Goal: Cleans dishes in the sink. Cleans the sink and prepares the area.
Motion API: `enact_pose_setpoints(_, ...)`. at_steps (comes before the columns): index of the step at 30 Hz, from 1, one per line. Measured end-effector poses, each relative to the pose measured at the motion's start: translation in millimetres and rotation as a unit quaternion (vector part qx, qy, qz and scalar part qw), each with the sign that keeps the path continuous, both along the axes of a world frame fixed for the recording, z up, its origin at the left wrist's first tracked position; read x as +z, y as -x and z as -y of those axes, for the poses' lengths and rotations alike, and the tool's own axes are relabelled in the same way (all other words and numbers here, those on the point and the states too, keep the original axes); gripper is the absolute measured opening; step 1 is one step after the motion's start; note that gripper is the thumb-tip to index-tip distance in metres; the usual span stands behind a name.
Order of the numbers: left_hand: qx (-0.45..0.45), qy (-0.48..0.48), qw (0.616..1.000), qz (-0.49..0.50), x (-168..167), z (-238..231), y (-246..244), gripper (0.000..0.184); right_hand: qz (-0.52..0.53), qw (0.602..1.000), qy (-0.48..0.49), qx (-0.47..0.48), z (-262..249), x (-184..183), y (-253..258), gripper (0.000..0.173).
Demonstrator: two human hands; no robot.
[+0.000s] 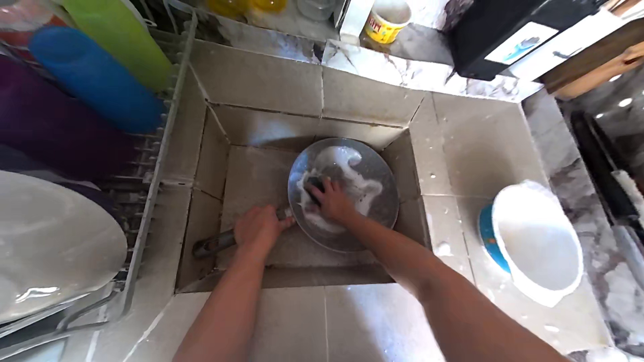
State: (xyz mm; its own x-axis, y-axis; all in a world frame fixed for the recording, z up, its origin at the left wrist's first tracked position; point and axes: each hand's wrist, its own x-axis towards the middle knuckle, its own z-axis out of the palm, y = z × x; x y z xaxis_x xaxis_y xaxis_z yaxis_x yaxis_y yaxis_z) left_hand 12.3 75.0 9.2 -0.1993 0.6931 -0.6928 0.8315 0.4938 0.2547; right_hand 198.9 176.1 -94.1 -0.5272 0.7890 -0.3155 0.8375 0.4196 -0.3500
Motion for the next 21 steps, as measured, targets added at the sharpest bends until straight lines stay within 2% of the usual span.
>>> enact_pose_setpoints(2, 0.002, 0.004, 1.000, 0.003, 1.1, -2.7, 1.2, 0.058, 0.006, 0.998, -0.051, -0.027, -25.3, -12.0, 16.0, 0.053)
enact_pose_setpoints(4, 0.004, 0.008, 1.000, 0.008, -0.8, -2.5, 1.2, 0.058, 0.025, 0.997, -0.015, -0.073, -26.4, -6.1, 33.0, 0.051)
enact_pose_setpoints(6, 0.006, 0.007, 1.000, 0.011, -0.8, -1.4, 1.7, 0.057, 0.059, 0.997, 0.049, -0.005, -0.2, 11.5, 26.6, 0.047)
enact_pose_setpoints(8, 0.008, 0.000, 1.000, 0.016, -0.2, -1.4, 2.9, 0.057, 0.094, 0.988, 0.087, 0.081, 10.9, 23.9, -8.7, 0.044)
enact_pose_setpoints(9, 0.007, 0.000, 1.000, 0.018, -0.7, -0.5, 2.9, 0.056, 0.106, 0.988, 0.080, 0.085, 8.0, 23.1, -30.5, 0.043)
enact_pose_setpoints(10, 0.006, 0.002, 1.000, 0.019, -0.1, -1.1, 2.8, 0.056, 0.115, 0.990, 0.059, 0.059, -1.2, 19.8, -46.2, 0.043)
enact_pose_setpoints(12, 0.001, 0.005, 1.000, 0.019, 2.5, -2.9, 2.2, 0.057, 0.086, 0.994, -0.012, -0.062, -23.5, 6.2, -46.8, 0.045)
enact_pose_setpoints(14, -0.007, 0.003, 1.000, 0.008, 3.8, -2.6, 1.4, 0.056, 0.005, 0.980, -0.080, -0.183, -28.5, -15.7, -8.8, 0.053)
enact_pose_setpoints(15, -0.014, 0.003, 1.000, 0.001, 4.0, -2.6, 0.6, 0.056, -0.037, 0.974, -0.087, -0.203, -20.4, -24.8, 15.1, 0.061)
enact_pose_setpoints(16, -0.019, 0.003, 1.000, -0.003, 3.5, -2.7, 0.1, 0.056, -0.076, 0.976, -0.076, -0.188, -5.0, -30.6, 35.9, 0.067)
enact_pose_setpoints(18, -0.019, 0.003, 1.000, -0.005, 3.0, -2.2, 0.0, 0.055, -0.158, 0.982, -0.022, -0.104, 29.4, -27.8, 53.7, 0.063)
enact_pose_setpoints(20, -0.017, 0.004, 1.000, -0.004, 3.3, -1.5, 0.2, 0.055, -0.162, 0.986, 0.032, 0.009, 37.7, -22.2, 37.8, 0.060)
enact_pose_setpoints(21, -0.018, 0.008, 1.000, -0.005, 4.5, -2.1, -0.6, 0.056, -0.132, 0.989, 0.025, 0.057, 28.6, -23.1, 26.8, 0.060)
